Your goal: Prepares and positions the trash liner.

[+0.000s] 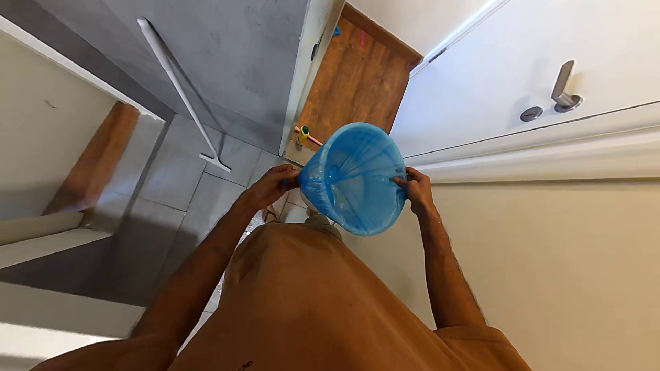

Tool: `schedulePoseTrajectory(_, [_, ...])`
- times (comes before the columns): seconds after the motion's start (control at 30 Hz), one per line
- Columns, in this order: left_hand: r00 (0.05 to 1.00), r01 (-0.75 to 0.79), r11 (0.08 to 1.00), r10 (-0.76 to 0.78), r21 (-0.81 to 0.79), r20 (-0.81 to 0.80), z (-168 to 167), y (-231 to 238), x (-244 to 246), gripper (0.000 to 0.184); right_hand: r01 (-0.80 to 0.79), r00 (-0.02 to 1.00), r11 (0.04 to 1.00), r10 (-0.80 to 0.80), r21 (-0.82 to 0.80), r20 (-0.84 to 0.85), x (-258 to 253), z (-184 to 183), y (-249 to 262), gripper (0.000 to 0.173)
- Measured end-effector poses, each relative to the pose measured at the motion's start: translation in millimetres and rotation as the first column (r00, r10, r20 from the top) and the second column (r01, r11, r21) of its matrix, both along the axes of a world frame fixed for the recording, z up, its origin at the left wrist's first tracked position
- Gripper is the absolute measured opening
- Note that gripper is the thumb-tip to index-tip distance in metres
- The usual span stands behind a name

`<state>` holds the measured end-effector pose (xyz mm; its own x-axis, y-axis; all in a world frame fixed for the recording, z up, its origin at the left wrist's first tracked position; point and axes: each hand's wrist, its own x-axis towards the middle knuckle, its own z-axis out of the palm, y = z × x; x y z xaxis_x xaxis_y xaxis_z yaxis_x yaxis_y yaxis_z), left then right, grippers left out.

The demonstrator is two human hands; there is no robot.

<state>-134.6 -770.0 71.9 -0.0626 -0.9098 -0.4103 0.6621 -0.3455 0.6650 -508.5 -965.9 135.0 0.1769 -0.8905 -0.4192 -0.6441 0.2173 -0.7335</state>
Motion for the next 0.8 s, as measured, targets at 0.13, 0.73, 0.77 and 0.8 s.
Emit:
schedulePoseTrajectory(0.13, [0.957, -0.118, 0.989, 0.137, 0.09, -0.256, 9.0, -3.8, -10.6, 0.034, -0.002, 1.0, 0.999, 0.001, 0.036, 0.023, 3.0, 4.9, 5.9, 0.033])
schedulePoseTrajectory(0.73, [0.052, 0.643, 0.762, 0.049, -0.071, 0.997, 42.0, -92.6, -108.3, 0.042, 0.113, 0.988, 0.99, -0.121, -0.086, -0.097, 36.9, -82.3, 50.9, 0.036])
schedulePoseTrajectory(0.77, [0.089, 0.73, 0.672, 0.093, -0.129, 0.992, 32.5, -82.7, -128.0, 0.042, 0.161, 0.978, 0.985, -0.168, -0.068, -0.124, 37.0, -86.8, 53.2, 0.034])
schedulePoseTrajectory(0.8, [0.145, 0.787, 0.591, 0.102, -0.177, 0.984, 24.5, -74.7, -143.1, 0.042, 0.208, 0.963, 0.976, -0.216, -0.062, -0.162, 38.8, -89.8, 50.3, 0.03])
